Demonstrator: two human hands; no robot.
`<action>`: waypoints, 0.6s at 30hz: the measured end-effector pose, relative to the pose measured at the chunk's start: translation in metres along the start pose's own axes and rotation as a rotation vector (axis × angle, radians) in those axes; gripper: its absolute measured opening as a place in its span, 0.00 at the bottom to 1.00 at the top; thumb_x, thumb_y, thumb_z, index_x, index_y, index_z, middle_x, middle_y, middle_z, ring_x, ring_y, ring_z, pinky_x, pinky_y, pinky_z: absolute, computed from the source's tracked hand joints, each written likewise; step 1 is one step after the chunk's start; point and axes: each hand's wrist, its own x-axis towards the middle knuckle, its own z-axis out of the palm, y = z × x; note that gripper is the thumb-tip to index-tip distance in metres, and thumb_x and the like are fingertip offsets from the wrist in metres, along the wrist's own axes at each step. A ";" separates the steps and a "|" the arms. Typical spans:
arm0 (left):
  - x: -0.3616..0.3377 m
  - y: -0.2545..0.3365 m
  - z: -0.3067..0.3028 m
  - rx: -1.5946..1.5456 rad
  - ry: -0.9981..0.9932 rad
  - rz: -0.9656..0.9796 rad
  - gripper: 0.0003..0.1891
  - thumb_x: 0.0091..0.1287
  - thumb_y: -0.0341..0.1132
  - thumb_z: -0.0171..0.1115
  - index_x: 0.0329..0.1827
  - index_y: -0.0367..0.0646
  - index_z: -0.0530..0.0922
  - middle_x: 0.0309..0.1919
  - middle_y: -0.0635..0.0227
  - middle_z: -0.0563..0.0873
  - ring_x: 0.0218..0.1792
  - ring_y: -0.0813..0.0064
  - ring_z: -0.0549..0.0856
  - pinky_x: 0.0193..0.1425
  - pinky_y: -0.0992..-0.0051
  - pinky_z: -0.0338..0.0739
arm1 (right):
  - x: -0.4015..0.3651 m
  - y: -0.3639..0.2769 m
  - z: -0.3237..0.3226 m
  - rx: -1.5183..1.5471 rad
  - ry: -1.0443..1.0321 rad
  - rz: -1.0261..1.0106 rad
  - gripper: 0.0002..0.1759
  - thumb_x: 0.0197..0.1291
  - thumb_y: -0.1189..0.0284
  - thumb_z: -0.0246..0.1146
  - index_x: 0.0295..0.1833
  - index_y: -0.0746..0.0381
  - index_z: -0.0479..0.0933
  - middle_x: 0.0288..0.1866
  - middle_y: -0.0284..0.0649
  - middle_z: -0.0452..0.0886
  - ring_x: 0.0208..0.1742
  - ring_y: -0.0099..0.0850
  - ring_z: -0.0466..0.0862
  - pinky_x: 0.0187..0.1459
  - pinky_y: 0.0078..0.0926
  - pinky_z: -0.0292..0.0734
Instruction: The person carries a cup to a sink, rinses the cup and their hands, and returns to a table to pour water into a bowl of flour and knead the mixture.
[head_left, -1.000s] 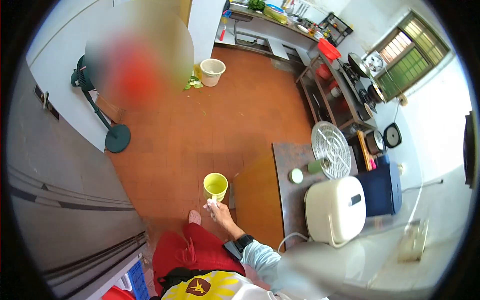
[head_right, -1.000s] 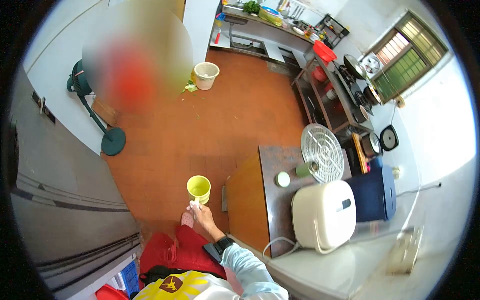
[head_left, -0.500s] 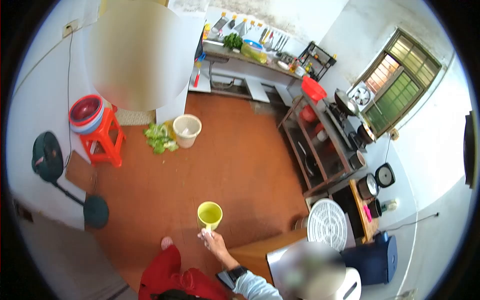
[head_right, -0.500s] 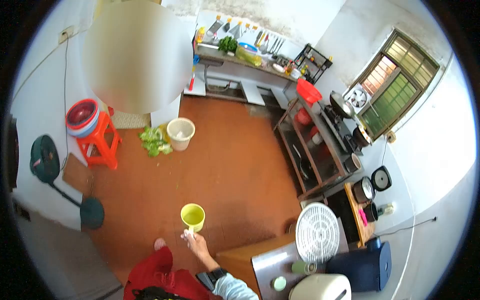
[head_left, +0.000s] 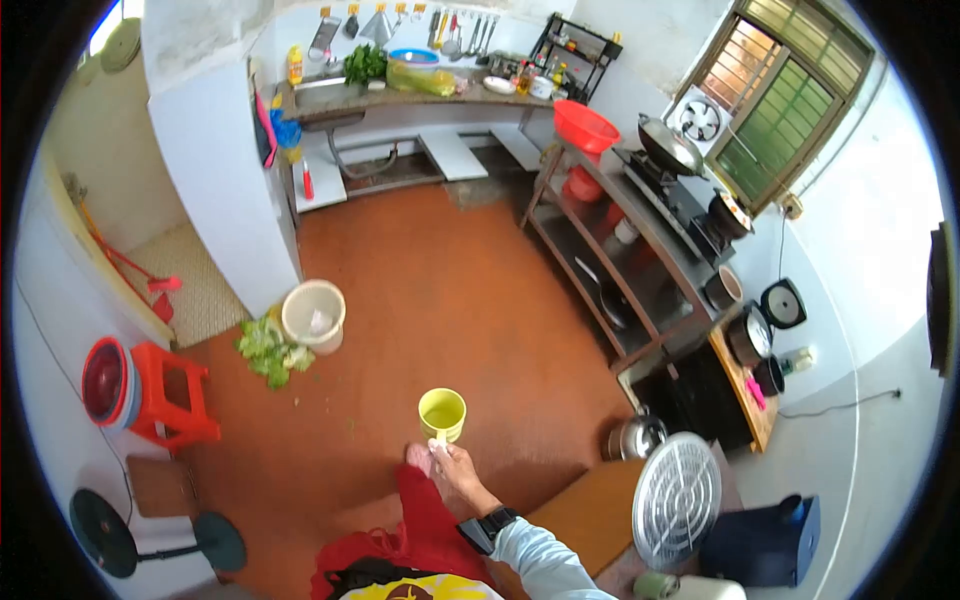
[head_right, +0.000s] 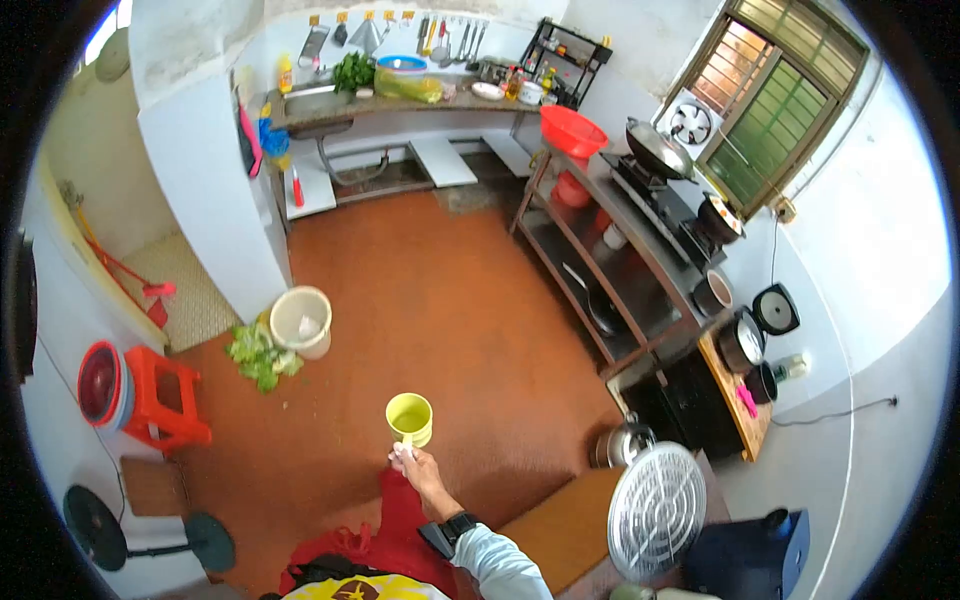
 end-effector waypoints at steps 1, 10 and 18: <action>0.016 0.013 0.005 -0.008 0.007 -0.005 0.18 0.69 0.44 0.47 0.55 0.41 0.68 0.50 0.62 0.71 0.44 0.65 0.77 0.46 0.72 0.74 | 0.024 -0.026 -0.004 -0.018 0.029 -0.026 0.12 0.66 0.62 0.59 0.40 0.58 0.81 0.24 0.23 0.75 0.19 0.12 0.66 0.20 0.13 0.59; 0.142 0.120 0.019 -0.031 0.060 -0.108 0.17 0.68 0.43 0.47 0.52 0.41 0.69 0.48 0.62 0.73 0.42 0.65 0.77 0.44 0.72 0.74 | 0.235 -0.163 -0.021 -0.326 -0.011 -0.057 0.18 0.66 0.56 0.57 0.39 0.59 0.82 0.25 0.25 0.76 0.20 0.14 0.67 0.21 0.14 0.61; 0.321 0.214 -0.011 0.028 -0.012 -0.075 0.16 0.68 0.42 0.48 0.51 0.40 0.71 0.46 0.62 0.74 0.40 0.65 0.78 0.42 0.72 0.75 | 0.405 -0.225 0.019 -0.387 -0.091 -0.097 0.17 0.67 0.58 0.55 0.43 0.59 0.82 0.29 0.27 0.79 0.23 0.15 0.68 0.25 0.16 0.66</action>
